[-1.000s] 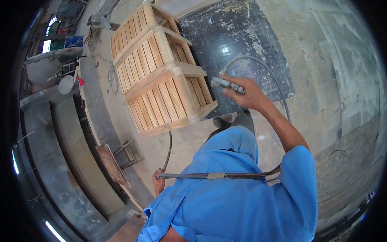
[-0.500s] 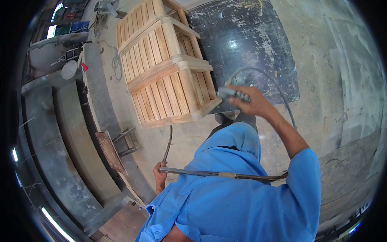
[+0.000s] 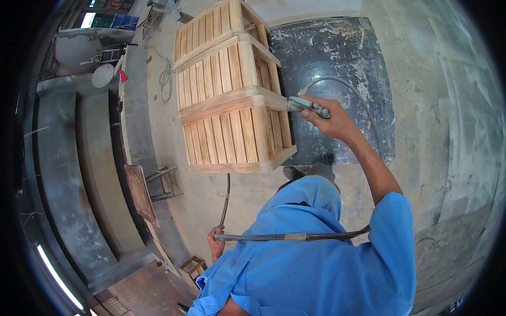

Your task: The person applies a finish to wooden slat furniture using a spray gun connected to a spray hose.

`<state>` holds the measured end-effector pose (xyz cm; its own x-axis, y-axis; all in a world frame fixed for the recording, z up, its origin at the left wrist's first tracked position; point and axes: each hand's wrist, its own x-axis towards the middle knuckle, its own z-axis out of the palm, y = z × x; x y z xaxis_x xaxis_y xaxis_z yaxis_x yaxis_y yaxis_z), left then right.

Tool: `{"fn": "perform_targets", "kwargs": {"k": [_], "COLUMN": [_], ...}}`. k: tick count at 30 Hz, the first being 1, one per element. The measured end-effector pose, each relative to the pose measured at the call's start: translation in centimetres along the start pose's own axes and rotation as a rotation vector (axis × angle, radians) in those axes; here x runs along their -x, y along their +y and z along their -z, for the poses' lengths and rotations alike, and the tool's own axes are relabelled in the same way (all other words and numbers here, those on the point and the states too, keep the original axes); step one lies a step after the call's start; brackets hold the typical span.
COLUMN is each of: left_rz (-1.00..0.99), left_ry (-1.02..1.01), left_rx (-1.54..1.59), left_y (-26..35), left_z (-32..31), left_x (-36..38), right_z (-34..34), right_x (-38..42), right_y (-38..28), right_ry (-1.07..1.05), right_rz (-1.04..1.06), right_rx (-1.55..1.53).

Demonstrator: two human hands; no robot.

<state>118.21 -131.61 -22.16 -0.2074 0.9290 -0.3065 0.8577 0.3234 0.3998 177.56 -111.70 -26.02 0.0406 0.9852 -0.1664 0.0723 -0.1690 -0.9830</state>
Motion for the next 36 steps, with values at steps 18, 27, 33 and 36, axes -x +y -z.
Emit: {"fn": "perform_targets", "kwargs": {"k": [18,27,33,36], "left_rz": [0.023,0.027,-0.023,-0.002], "left_ry": [0.125,0.110,0.051,0.066], "left_rx": [0.197,0.198,0.085,0.104], "left_y": [1.0,1.4,1.4,2.2], "left_z": [-1.4,-1.4,-1.3,-0.4], "left_x": [2.6,2.0,0.3,-0.1], "right_z": [2.1,1.8,0.4,0.5], "right_x": [-11.6,-8.0,-5.2,-8.1], "right_y": [0.6,-0.1,-0.4,0.2], "right_ry": [0.244,0.162,-0.028,0.058], "right_rz": [0.131,0.088,0.008,0.062], "right_rx": [0.083,0.051,0.043,0.031]}}
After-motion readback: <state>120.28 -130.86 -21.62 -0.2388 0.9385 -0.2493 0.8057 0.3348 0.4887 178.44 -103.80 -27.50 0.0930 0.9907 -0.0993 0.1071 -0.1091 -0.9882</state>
